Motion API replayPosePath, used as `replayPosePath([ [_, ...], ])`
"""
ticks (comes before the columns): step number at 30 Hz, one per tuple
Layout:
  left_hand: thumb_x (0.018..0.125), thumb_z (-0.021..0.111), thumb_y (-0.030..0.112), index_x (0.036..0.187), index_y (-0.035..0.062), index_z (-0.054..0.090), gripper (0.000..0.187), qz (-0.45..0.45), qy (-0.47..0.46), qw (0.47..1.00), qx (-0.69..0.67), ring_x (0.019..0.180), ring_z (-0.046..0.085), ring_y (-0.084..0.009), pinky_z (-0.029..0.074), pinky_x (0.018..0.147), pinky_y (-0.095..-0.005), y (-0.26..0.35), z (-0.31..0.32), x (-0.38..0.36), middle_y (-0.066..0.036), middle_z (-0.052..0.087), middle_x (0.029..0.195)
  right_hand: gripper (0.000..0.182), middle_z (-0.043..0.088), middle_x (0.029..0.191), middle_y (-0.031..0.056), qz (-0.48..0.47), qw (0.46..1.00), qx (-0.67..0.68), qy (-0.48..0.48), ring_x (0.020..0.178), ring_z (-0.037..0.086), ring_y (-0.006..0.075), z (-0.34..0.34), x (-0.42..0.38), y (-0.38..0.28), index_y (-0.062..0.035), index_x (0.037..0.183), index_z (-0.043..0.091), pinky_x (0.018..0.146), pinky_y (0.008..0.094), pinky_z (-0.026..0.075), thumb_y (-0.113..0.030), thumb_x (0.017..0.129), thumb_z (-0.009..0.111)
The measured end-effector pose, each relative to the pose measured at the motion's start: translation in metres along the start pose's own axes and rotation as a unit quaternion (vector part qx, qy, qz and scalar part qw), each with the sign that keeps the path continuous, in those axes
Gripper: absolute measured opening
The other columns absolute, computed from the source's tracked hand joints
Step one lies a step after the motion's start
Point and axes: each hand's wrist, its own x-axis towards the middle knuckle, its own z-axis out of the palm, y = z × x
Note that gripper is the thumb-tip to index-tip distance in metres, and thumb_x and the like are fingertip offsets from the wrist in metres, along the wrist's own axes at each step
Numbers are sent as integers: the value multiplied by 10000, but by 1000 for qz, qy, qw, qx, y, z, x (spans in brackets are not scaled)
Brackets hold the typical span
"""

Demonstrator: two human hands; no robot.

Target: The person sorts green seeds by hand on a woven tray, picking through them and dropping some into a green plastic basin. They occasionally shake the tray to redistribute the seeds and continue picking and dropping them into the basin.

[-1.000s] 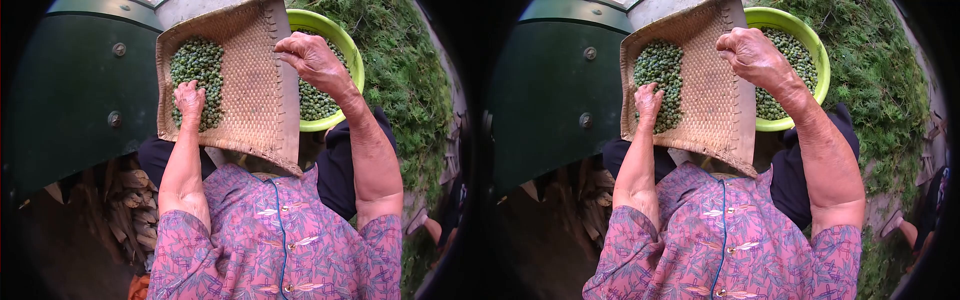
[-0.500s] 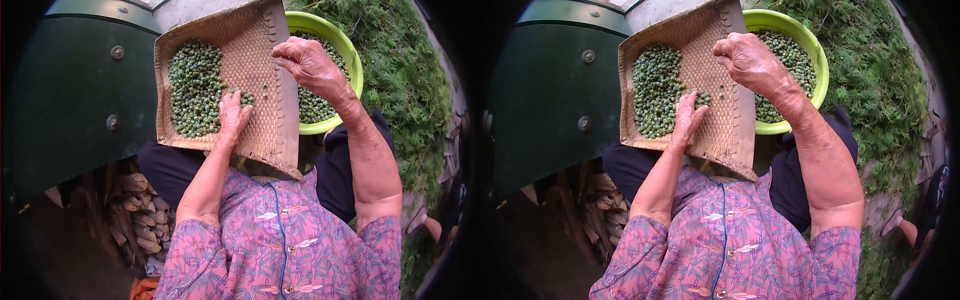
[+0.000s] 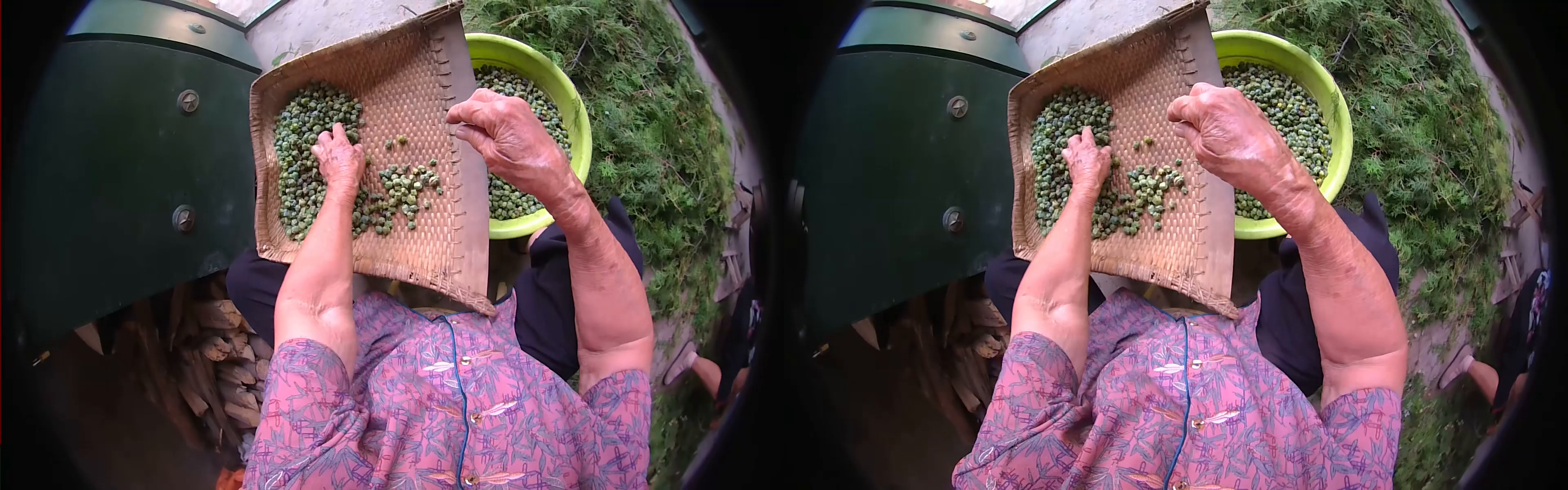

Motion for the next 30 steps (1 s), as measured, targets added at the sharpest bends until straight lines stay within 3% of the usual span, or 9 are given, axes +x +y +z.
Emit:
replayPosePath([
  [5, 717, 636, 162, 1052, 54, 544, 364, 18, 34, 999, -35, 1029, 435, -385, 425, 857, -467, 29, 26, -28, -180, 477, 1097, 131, 605, 825, 148, 14, 1000, -3, -15, 757, 608, 307, 3, -1, -1, 6, 925, 634, 693, 365, 484, -54, 812, 609],
  [7, 727, 643, 159, 1148, 11, 534, 460, 52, 60, 969, -232, 1023, 463, -390, 399, 908, -434, 33, 33, -29, -210, 483, 1116, 134, 606, 828, 146, 3, 1000, 6, -8, 762, 608, 308, 4, -2, -1, 6, 928, 631, 692, 365, 483, -54, 810, 610],
  [9, 730, 660, 166, 1195, -2, 512, 517, 80, -19, 961, -264, 1055, 479, -370, 404, 925, -407, 45, 14, -25, -221, 481, 1141, 125, 569, 802, 156, 21, 999, 29, -5, 785, 582, 347, 5, -4, -3, -23, 902, 641, 695, 424, 466, -89, 824, 569],
  [13, 751, 646, 194, 1201, 42, 519, 492, 140, 70, 969, -193, 1074, 497, -344, 421, 922, -413, 34, 0, 26, -190, 483, 1181, 130, 560, 820, 153, 41, 998, 26, -27, 779, 577, 346, 0, -8, -9, -27, 923, 633, 690, 425, 465, -85, 832, 560],
  [15, 765, 633, 249, 1178, 79, 530, 458, 90, 91, 988, -84, 1077, 495, -324, 423, 893, -459, 28, -13, 51, -154, 492, 1176, 128, 553, 815, 151, 34, 999, 31, -16, 776, 574, 345, 1, -11, -9, -28, 922, 627, 686, 424, 464, -85, 833, 555],
  [21, 753, 651, 289, 1114, 94, 540, 425, 56, 13, 989, 133, 1102, 461, -296, 398, 844, -490, 23, -16, 60, -101, 496, 1144, 91, 529, 796, 147, 31, 999, 24, -34, 810, 569, 335, 1, -13, -16, -23, 883, 589, 693, 422, 463, -81, 823, 553],
  [27, 812, 615, 249, 1213, 39, 453, 481, 10, 56, 997, -57, 1068, 451, -357, 431, 854, -479, 39, 29, 20, -137, 431, 1229, 95, 523, 788, 141, 30, 998, 21, -50, 812, 563, 332, 5, -11, -18, -23, 887, 589, 699, 422, 460, -84, 822, 556],
  [28, 814, 588, 264, 1263, 39, 468, 517, 1, 48, 992, -120, 1119, 433, -370, 347, 962, -438, 44, 30, 8, -198, 451, 1253, 97, 525, 790, 140, 33, 998, 20, -51, 814, 563, 330, 6, -12, -18, -22, 890, 592, 702, 421, 460, -81, 820, 559],
  [30, 808, 625, 229, 1263, 28, 481, 518, 60, 27, 985, -161, 1171, 427, -364, 335, 1001, -424, 51, 22, -4, -207, 447, 1294, 99, 527, 792, 139, 30, 998, 21, -50, 814, 564, 328, 5, -12, -18, -23, 894, 595, 703, 420, 461, -77, 818, 561],
])
